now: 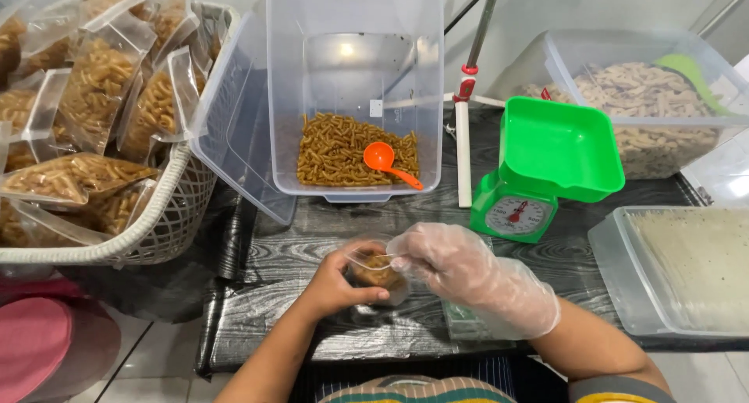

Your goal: Packaging dried snacks into small plastic bags using a scoop and a scale for portioning.

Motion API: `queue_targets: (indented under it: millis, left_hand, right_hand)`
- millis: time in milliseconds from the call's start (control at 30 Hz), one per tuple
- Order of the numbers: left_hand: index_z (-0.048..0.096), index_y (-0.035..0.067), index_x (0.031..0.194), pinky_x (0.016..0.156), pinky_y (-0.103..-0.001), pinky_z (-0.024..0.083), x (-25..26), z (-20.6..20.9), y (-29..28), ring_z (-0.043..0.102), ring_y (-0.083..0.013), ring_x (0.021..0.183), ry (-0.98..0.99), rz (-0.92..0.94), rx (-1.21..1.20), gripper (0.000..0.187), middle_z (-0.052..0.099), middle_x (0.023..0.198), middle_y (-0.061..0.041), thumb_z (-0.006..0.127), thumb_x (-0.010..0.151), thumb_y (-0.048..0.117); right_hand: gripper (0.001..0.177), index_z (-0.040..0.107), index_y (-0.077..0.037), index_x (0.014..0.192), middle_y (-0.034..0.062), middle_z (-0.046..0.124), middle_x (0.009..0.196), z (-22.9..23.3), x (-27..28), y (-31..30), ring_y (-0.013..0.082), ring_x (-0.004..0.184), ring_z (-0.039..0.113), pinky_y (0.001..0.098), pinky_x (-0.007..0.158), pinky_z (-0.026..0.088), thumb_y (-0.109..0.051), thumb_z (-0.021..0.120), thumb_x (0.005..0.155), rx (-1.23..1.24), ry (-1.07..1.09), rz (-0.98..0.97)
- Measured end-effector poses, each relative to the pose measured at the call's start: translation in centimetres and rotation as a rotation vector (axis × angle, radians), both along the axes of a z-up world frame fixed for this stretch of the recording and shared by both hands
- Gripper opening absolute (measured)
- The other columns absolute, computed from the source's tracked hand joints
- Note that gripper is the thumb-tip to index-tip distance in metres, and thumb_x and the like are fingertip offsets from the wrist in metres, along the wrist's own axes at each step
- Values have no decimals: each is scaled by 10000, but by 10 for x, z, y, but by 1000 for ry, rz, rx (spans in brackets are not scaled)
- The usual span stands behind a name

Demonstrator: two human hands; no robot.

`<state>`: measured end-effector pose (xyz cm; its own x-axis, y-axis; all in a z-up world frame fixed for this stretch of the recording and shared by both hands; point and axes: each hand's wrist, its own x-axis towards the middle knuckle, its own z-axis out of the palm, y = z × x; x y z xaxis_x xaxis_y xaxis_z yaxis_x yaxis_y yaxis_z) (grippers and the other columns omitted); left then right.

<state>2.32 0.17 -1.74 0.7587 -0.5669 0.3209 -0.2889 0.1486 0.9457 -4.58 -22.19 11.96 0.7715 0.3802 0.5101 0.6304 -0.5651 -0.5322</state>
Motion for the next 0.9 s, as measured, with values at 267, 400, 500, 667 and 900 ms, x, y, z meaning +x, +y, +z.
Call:
queue_targets:
  millis: [267, 400, 500, 667, 900]
  left_hand:
    - [752, 24, 1084, 967, -477, 533, -17, 22, -8, 749, -313, 1005, 2, -2, 172, 611, 794, 1006, -188, 1011, 568, 223]
    - [759, 122, 1115, 924, -379, 562, -19, 23, -6, 724, -145, 952, 19, -27, 233, 610, 806, 950, -48, 1014, 571, 231]
    - [691, 167, 1201, 965, -313, 550, -18, 22, -3, 717, -159, 1053, 35, -151, 349, 546, 772, 1140, -2, 902, 722, 323]
    - [698, 154, 1186, 929, -308, 565, -15, 11, -2, 719, -156, 1034, 35, -95, 294, 483, 778, 1124, -15, 892, 758, 268]
    - [699, 156, 1184, 937, -310, 579, -16, 11, -1, 743, -161, 1026, 87, -84, 316, 439, 788, 1103, -30, 871, 783, 209]
  right_hand:
    - [230, 705, -169, 935, 84, 728, 858, -8, 4, -13, 329, 818, 738, 464, 688, 614, -399, 694, 942, -311, 61, 7]
    - [270, 741, -150, 847, 76, 750, 794, 52, -14, -43, 281, 752, 759, 415, 696, 622, -380, 677, 974, -163, 119, -90]
    - [160, 727, -41, 972, 81, 741, 858, 95, -43, -75, 164, 729, 725, 260, 670, 632, -188, 665, 976, 88, -61, -318]
    - [448, 666, -220, 1148, -71, 654, 938, 73, -36, -219, 14, 787, 585, 194, 760, 453, -634, 503, 1202, 558, -153, -972]
    - [228, 479, -119, 1249, 115, 640, 1017, 63, -9, -251, 237, 824, 749, 282, 674, 601, -230, 667, 1314, 571, -380, -742]
